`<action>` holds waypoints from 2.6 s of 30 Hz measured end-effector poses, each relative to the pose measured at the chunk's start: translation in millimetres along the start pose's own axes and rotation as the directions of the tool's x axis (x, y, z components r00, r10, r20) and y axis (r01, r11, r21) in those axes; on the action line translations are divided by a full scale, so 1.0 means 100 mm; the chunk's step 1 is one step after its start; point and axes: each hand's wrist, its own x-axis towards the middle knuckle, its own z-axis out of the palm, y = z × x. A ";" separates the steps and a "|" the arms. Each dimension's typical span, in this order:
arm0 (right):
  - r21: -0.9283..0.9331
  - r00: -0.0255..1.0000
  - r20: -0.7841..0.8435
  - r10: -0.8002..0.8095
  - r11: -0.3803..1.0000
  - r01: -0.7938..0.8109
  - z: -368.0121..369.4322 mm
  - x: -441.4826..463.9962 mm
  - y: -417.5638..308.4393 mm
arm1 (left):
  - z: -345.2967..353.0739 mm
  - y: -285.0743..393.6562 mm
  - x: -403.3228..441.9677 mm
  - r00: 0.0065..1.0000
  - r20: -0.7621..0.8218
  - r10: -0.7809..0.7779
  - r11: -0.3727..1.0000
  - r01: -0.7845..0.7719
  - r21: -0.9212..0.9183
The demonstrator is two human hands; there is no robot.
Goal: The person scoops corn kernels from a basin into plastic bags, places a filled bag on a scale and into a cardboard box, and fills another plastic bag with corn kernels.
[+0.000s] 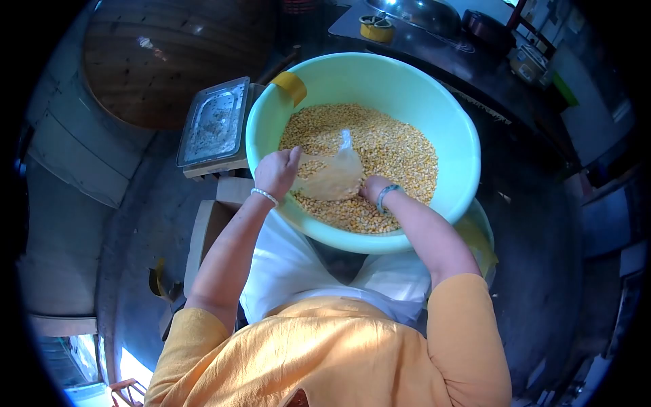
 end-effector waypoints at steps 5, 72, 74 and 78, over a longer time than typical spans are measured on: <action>0.046 0.999 -0.004 0.042 0.998 -0.042 -0.07 -0.10 -0.07 | -0.09 -0.04 -0.01 0.997 0.072 0.038 0.964 -0.017 -0.266; 0.933 0.954 -0.073 0.290 0.359 -0.038 -0.92 -0.06 -0.35 | -0.04 -0.13 0.10 0.998 0.046 -0.041 0.914 0.056 -0.401; 0.933 0.958 -0.002 0.286 0.345 -0.101 -1.02 -0.13 -0.48 | -0.05 -0.13 0.11 0.992 0.110 -0.067 0.892 0.109 -0.439; 0.528 0.930 -0.313 0.194 0.849 0.001 -1.00 -0.20 -0.78 | -0.09 -0.13 0.12 0.976 0.198 -0.091 0.816 0.187 -0.547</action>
